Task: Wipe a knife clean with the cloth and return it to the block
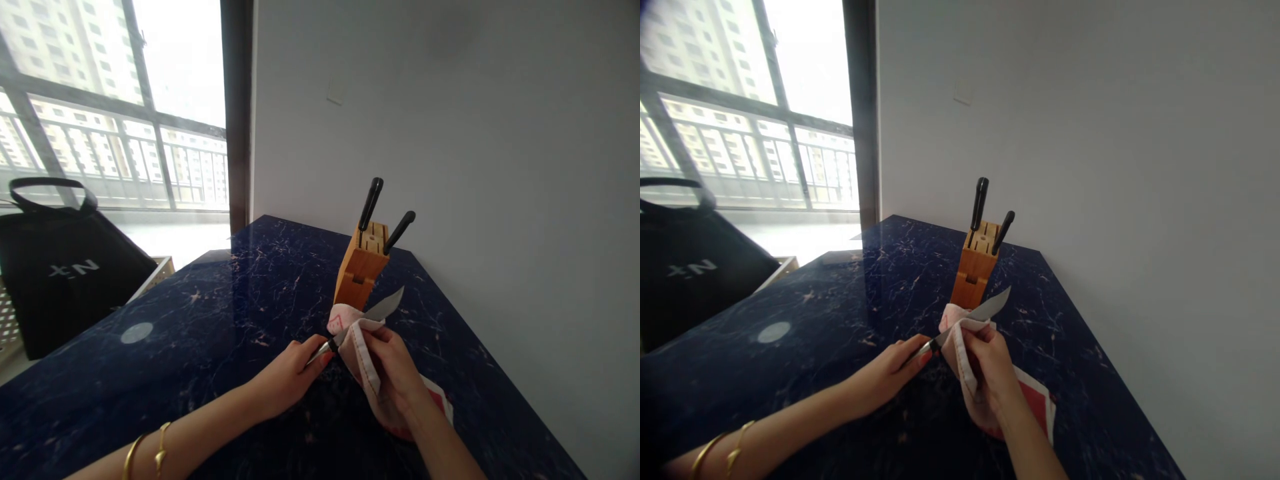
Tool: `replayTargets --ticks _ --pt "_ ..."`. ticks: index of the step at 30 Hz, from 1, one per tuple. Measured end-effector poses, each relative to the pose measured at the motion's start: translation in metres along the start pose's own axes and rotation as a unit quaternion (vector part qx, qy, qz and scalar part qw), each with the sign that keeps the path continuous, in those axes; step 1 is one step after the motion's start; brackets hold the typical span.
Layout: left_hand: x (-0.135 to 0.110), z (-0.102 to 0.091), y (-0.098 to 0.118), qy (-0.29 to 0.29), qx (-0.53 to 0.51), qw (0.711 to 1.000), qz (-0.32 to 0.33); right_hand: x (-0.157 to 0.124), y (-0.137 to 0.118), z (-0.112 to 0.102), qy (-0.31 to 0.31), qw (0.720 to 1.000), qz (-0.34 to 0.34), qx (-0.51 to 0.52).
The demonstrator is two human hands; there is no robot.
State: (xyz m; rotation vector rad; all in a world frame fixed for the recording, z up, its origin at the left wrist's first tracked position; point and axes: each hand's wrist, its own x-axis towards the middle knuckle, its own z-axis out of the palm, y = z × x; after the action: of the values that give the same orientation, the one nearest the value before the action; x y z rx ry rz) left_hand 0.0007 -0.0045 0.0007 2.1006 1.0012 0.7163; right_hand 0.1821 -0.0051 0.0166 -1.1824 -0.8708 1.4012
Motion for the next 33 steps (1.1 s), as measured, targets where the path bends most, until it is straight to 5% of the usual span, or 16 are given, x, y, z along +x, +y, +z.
replayTargets --ticks 9,18,33 --pt "-0.001 -0.001 0.000 0.028 -0.003 1.000 -0.006 0.008 0.015 -0.005 -0.077 0.996 0.023 -0.044" --pt "-0.001 -0.003 0.000 -0.017 -0.071 0.997 0.005 0.008 -0.024 -0.034 0.016 1.000 0.002 0.026" --pt "-0.002 -0.004 0.008 0.009 0.010 1.000 0.009 0.000 0.002 0.000 -0.011 1.000 0.005 -0.003"
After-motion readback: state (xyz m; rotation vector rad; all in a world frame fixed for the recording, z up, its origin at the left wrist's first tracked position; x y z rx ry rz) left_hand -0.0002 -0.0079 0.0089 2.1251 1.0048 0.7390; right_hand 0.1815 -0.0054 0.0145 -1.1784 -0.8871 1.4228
